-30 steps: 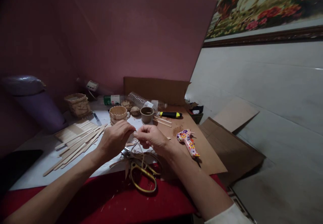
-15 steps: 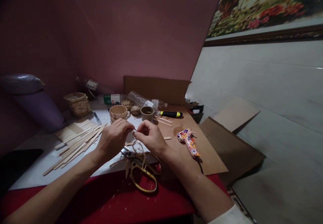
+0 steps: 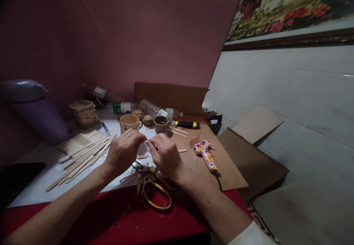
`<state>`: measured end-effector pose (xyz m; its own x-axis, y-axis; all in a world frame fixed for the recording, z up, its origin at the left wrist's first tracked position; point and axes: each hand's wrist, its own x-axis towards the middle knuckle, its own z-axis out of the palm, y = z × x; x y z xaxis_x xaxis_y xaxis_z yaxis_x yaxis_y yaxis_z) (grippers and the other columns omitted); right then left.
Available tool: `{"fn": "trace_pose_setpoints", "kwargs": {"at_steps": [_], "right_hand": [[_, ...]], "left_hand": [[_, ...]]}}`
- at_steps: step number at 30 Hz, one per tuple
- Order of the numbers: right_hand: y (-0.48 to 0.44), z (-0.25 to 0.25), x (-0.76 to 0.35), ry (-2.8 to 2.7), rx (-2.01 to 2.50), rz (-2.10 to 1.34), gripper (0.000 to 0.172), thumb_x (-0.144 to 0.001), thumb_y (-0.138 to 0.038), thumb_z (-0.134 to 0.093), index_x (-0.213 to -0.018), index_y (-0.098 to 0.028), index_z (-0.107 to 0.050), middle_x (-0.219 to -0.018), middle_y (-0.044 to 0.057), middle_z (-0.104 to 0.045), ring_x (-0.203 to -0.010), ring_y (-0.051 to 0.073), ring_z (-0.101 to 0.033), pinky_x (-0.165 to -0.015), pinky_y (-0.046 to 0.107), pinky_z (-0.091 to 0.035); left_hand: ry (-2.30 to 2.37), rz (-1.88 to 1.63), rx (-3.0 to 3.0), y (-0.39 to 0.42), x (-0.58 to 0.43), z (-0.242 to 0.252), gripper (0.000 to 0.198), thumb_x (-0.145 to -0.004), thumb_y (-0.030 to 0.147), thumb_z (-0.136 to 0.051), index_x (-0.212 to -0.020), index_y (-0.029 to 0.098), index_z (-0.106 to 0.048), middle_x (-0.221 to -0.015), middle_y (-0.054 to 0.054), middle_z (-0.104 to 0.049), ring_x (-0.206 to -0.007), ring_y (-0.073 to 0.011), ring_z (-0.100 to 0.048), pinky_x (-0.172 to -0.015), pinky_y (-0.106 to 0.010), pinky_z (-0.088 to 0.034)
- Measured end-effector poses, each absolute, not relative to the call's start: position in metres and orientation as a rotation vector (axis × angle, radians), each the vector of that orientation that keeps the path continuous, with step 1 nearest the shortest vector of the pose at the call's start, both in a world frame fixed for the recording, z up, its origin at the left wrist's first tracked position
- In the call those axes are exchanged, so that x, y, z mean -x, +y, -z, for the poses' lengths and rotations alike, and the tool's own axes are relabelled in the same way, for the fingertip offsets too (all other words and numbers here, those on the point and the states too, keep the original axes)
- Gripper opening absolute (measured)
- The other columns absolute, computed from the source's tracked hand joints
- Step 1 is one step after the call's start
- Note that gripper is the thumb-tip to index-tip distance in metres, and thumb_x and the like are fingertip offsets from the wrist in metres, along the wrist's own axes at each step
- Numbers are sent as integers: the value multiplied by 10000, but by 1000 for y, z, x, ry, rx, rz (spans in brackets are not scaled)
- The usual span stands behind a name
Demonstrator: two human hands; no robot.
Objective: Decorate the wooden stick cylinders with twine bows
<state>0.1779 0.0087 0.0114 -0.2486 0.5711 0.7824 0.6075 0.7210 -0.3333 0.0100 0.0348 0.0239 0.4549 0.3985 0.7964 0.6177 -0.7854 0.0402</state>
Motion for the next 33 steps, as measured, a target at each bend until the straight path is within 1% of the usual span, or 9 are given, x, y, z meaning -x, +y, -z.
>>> {"fn": "trace_pose_setpoints", "kwargs": {"at_steps": [4,7,10,13,16,21,28,31,33], "right_hand": [[9,-15,-180,-1983,829,-11,123,-885,-104,-525,-899,-179,-622,-852,62,-600,-784,166,-579,-696,282,-476],[9,-18,-182,-2034,818,30,121,-884,-100,-521,-867,-179,-611,-824,53,-592,-762,161,-559,-677,277,-461],[10,-18,-183,-2088,829,154,163,-909,-117,-492,-802,-182,-597,-806,56,-584,-748,161,-533,-663,275,-446],[13,-16,-184,-2152,854,284,231,-935,-126,-446,-757,-183,-581,-796,66,-582,-741,166,-516,-662,283,-443],[16,-13,-185,-2169,867,318,204,-932,-126,-449,-780,-187,-572,-831,77,-598,-789,181,-528,-703,303,-454],[15,-14,-184,-2139,864,282,194,-951,-162,-459,-780,-188,-544,-808,64,-584,-774,176,-528,-692,297,-446],[12,-19,-186,-2198,875,604,336,-974,-119,-370,-708,-184,-564,-719,57,-547,-682,176,-457,-625,308,-374],[14,-17,-186,-2185,853,695,345,-980,-135,-370,-701,-184,-567,-700,56,-540,-668,177,-451,-609,311,-358],[16,-15,-186,-2183,851,674,324,-970,-126,-368,-717,-186,-561,-708,59,-546,-676,182,-465,-612,313,-368]], "left_hand": [[-888,1266,2465,34,-10,-24,182,-905,94,-474,-796,129,-615,-713,-63,-611,-716,-196,-558,-635,-308,-434],[-943,1318,2518,34,-11,-23,191,-895,99,-466,-789,140,-621,-719,-64,-621,-722,-195,-559,-641,-311,-426],[-1148,1536,2681,36,-12,-23,145,-845,111,-510,-765,160,-621,-710,-42,-636,-691,-173,-563,-634,-296,-419],[-1410,1850,2987,37,-13,-27,79,-796,182,-568,-727,166,-604,-644,-5,-602,-594,-136,-532,-571,-262,-418],[-1539,2066,3161,37,-13,-31,146,-758,282,-624,-691,157,-590,-616,11,-551,-543,-114,-487,-502,-237,-403],[-1619,2160,3259,36,-12,-33,225,-720,344,-679,-705,135,-595,-610,15,-532,-520,-94,-449,-433,-206,-364],[-1857,2449,3332,32,-14,-37,259,-685,326,-741,-675,137,-565,-587,-10,-610,-444,-93,-511,-368,-186,-340],[-1852,2594,3338,33,-15,-36,268,-655,312,-773,-667,131,-577,-549,-27,-625,-438,-104,-536,-377,-188,-360],[-1776,2668,3309,34,-15,-35,267,-652,306,-780,-667,129,-581,-514,-29,-622,-409,-96,-516,-392,-194,-371]]}}
